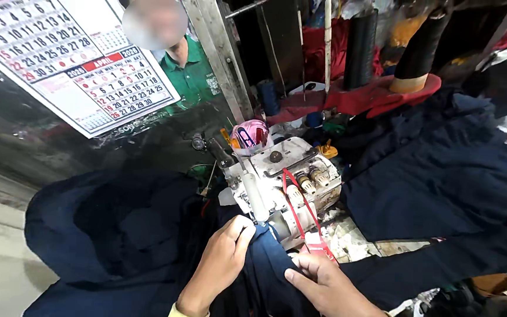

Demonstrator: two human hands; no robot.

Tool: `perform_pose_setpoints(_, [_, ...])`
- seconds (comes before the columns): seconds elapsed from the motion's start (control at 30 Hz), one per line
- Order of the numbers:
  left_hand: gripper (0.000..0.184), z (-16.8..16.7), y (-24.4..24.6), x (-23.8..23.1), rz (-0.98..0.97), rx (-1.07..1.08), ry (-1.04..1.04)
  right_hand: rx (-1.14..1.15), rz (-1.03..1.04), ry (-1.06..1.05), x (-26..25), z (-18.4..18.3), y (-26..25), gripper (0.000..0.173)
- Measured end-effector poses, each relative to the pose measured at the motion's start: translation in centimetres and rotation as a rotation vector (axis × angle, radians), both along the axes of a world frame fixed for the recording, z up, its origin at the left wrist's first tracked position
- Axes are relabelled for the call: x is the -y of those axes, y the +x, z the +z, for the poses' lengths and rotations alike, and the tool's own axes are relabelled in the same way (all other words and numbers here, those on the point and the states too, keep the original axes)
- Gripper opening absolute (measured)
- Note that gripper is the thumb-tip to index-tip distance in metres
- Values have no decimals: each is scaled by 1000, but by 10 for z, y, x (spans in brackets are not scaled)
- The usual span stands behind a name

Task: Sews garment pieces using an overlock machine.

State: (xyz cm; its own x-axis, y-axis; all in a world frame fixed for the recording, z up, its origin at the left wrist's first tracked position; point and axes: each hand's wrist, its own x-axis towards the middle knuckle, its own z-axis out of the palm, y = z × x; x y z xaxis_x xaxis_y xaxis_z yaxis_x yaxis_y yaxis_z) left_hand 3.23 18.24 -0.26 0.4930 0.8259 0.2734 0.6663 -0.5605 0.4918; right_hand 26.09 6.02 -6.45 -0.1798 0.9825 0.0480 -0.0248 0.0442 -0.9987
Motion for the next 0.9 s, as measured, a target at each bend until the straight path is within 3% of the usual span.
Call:
perform_pose_setpoints(0.2, [29,13,3,2,50,-26,-41,25,-27,-26,7,-5,-1,31])
perform_pose_setpoints(0.37, [32,49,10,57,130,-167,88,21,50,27,14,-7,4,29])
perform_pose_setpoints(0.53, [26,41,18,75,116,-232,144,107,-48,50,10,-9,6,25])
perform_pose_setpoints(0.73, [27,51,37,100,138,-294,175,-69,126,-13,24,2,12,25])
perform_pose_setpoints(0.9, [28,34,48,83,153,-397,230,-177,38,-86,13,-4,-6,22])
